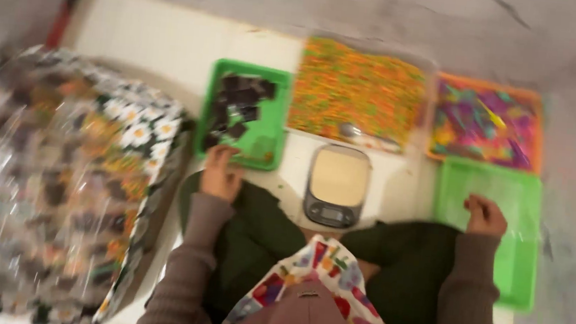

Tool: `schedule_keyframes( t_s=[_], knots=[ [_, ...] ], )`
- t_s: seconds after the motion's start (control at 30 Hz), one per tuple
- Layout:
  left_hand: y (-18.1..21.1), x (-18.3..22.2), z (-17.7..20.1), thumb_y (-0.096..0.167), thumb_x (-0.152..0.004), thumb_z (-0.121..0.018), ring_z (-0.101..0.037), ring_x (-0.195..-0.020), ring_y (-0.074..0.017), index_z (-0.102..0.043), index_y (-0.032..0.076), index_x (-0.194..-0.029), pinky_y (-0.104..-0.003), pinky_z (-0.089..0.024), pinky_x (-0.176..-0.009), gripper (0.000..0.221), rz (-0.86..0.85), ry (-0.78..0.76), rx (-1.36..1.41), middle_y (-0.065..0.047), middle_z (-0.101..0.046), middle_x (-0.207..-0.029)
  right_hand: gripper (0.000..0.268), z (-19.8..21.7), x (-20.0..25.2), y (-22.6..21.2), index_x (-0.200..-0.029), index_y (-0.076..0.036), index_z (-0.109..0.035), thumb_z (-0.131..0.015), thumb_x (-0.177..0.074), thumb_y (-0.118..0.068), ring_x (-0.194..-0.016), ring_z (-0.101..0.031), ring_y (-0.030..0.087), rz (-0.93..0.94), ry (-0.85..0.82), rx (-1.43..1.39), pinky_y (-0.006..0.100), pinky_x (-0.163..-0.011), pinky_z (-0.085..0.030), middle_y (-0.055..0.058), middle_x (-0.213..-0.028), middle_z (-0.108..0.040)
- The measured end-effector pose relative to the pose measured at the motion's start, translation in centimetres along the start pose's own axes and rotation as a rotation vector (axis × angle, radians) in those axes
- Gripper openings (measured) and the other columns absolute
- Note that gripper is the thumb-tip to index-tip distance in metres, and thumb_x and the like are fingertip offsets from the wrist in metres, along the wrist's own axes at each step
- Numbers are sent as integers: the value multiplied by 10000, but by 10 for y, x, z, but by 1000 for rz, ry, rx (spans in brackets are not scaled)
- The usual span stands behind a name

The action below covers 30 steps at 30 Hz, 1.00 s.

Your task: Packaging small portions of colorful candies and chocolate pieces into plastic bags using a spoon and a digital scale.

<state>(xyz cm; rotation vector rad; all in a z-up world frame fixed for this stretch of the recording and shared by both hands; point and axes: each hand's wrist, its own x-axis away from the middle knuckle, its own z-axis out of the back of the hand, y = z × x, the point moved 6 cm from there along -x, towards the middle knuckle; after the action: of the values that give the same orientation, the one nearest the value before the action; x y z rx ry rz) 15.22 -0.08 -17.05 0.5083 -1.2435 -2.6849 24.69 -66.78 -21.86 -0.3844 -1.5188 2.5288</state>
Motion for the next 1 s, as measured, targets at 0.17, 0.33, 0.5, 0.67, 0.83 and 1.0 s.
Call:
schedule_keyframes(
  t_s=[0.17, 0.33, 0.5, 0.67, 0.83, 1.0],
  knots=[
    [-42, -2, -13, -37, -779, -712, -644, -1012, -342, -720, 130, -1120, -319, -634, -715, 380, -8, 67, -125, -121, -537, -1180, 172, 70, 12, 48, -1129, -158, -767, -737, -966, -113, -954, -702, 204, -252, 237, 104, 386, -948, -525, 125, -961, -725],
    [-30, -4, -8, -61, -805, -710, -654, -904, -304, -763, 109, -1046, -324, -618, -612, 300, -92, 136, -185, -99, -563, -1078, 378, 120, 52, 178, -1272, -182, -703, -780, -903, -209, -1060, -670, 301, -487, 238, 353, 461, -946, -518, 162, -1133, -689],
    [-42, -3, -5, -27, -852, -712, -658, -898, -254, -771, 147, -1053, -296, -622, -616, 272, -87, 122, -282, -46, -557, -1063, 714, 142, 91, 261, -1483, -248, -516, -810, -878, -487, -1241, -592, 410, -912, 215, 442, 574, -992, -491, 211, -1351, -580],
    [5, -6, -2, -88, -901, -650, -590, -782, -276, -733, 7, -1084, -379, -512, -668, 222, -103, 27, -395, -163, -614, -1097, 937, 142, 97, 246, -1531, -20, -336, -830, -818, -375, -1387, -373, 441, -785, 257, 679, 544, -1131, -317, 267, -1504, -408],
    [6, -7, -4, -127, -911, -639, -604, -719, -278, -735, -34, -1061, -358, -552, -646, 201, -92, 3, -410, -197, -605, -1126, 949, 136, 83, 241, -1526, 13, -367, -864, -802, -347, -1325, -424, 471, -611, 326, 587, 547, -1098, -353, 301, -1467, -447],
    [14, -7, -5, -100, -902, -645, -554, -683, -264, -758, -16, -1049, -359, -496, -598, 204, -128, 11, -477, -183, -610, -1070, 677, 114, 57, 251, -1383, 9, -544, -873, -825, -187, -759, -617, 249, -423, 381, 255, 361, -749, -538, 122, -887, -647]
  ],
)
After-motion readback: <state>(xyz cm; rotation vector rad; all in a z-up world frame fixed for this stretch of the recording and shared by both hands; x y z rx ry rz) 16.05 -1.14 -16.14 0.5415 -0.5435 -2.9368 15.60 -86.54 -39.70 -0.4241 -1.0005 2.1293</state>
